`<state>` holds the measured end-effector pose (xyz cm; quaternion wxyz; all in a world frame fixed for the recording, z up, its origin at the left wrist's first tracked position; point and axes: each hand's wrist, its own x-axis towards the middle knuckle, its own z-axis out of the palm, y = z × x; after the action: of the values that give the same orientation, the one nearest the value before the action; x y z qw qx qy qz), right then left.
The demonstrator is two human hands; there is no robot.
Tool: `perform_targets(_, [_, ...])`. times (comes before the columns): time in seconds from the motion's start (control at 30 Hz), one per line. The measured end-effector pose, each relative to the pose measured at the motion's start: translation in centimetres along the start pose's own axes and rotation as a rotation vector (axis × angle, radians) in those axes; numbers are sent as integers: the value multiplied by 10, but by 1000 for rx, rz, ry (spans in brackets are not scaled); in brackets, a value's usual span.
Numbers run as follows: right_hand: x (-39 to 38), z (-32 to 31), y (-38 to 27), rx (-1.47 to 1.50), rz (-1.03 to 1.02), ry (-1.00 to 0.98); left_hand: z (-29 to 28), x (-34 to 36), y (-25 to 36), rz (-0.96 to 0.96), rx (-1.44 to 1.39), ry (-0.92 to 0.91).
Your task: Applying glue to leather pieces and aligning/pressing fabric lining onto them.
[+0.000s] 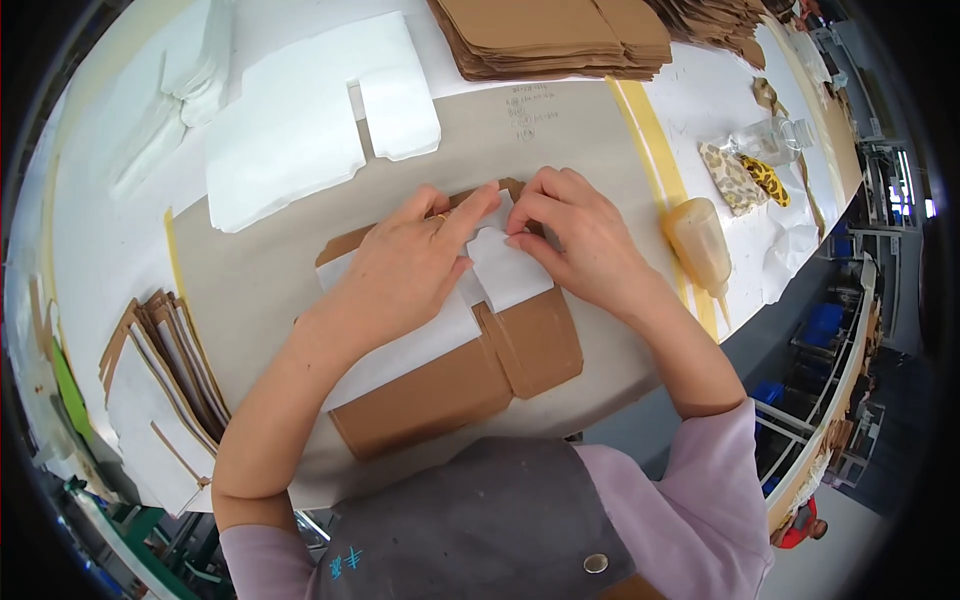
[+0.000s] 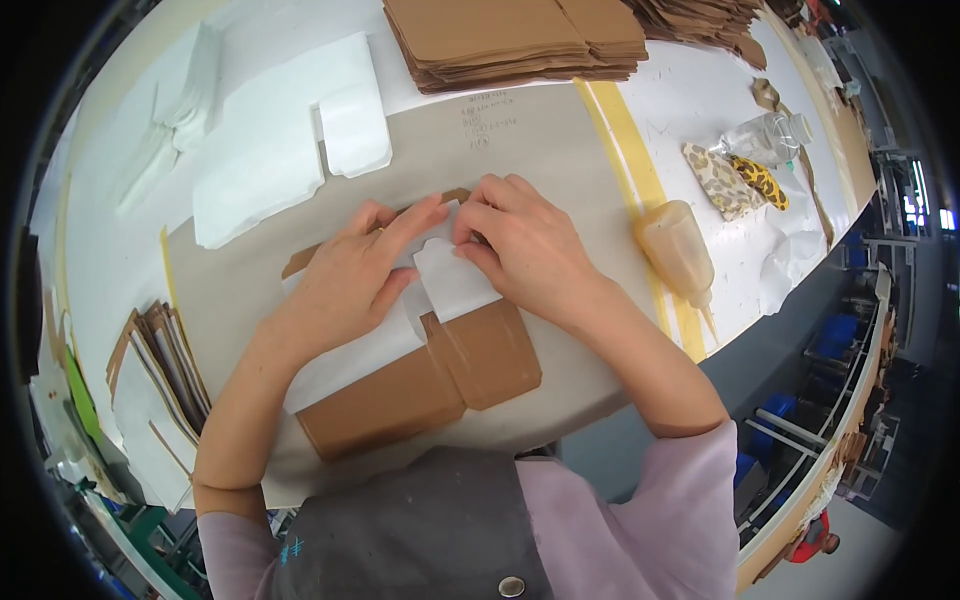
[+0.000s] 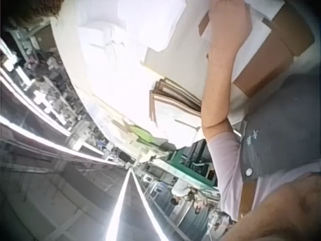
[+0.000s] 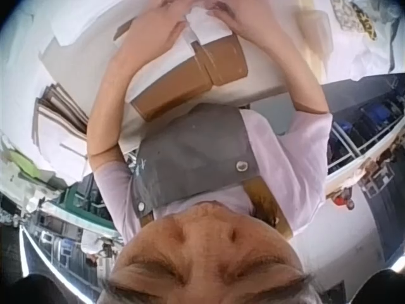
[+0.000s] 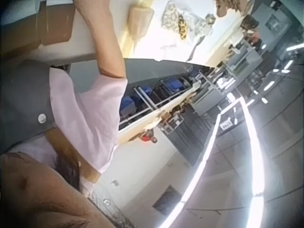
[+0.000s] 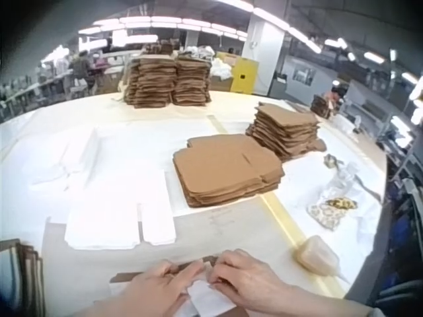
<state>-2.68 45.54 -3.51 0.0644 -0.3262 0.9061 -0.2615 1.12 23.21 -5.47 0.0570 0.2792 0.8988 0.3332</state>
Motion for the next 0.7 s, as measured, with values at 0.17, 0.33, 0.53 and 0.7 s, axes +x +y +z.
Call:
perform_targets(0.17, [-21, -12, -7, 220, -43, 64, -5, -3, 6, -63, 17, -36])
perform_targets(0.33, [-64, -17, -12, 738, 128, -140, -2, -1, 3, 88, 108, 21])
perform_targets(0.53, [-92, 2, -8, 342, -292, 6, -2, 0, 4, 46, 106, -17])
perform_targets(0.7, [-103, 7, -7, 183, -354, 32, -2, 1, 5, 41, 124, -34])
